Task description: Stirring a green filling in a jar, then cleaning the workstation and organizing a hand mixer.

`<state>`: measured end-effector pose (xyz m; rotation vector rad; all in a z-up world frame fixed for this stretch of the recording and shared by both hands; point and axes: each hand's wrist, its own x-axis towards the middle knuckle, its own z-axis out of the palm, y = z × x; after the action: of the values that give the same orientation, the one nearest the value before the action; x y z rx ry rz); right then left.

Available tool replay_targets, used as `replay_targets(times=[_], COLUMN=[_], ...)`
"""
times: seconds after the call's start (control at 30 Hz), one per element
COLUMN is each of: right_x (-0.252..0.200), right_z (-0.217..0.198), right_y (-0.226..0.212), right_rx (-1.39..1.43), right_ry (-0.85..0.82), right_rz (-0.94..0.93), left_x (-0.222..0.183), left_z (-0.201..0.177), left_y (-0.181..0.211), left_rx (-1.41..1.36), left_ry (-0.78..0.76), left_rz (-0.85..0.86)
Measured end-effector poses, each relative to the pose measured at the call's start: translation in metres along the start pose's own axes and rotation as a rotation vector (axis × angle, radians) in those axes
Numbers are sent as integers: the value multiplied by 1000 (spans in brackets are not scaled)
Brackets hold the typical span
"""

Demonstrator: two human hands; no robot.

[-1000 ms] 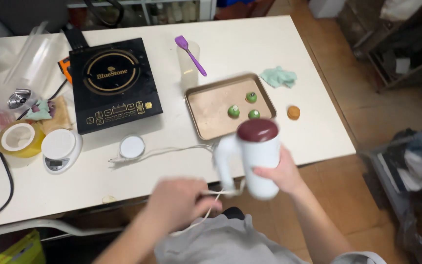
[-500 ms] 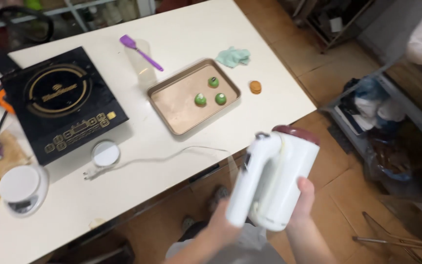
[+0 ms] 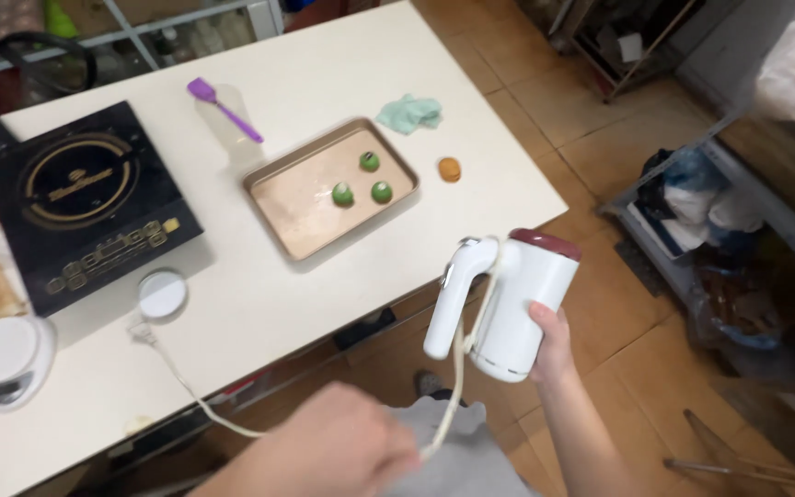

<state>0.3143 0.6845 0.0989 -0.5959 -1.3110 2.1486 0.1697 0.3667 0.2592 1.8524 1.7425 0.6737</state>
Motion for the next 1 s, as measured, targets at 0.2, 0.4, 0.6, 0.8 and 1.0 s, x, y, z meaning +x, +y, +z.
replay_targets(times=[0.2,0.4,0.6,0.8,1.0], right_x=[32,26,27,65,62], right_z=[-43,-38,-32,-75,-99], right_y=[-36,-59,-74,-43,-63], right_rx=[-162,-528,33,-233,-392], right_ry=[-26,-774,-532,-134,-700], right_rz=[-89,-77,-163,-309,-41], left_x=[29,100,165,155,164], left_z=[-20,-82,65,97,2], left_y=[35,15,-77,27,5], left_rx=[-91,50,-201,48,321], left_ry=[164,822,636,262,689], left_rz=[-59,-324,-447,-567,-410])
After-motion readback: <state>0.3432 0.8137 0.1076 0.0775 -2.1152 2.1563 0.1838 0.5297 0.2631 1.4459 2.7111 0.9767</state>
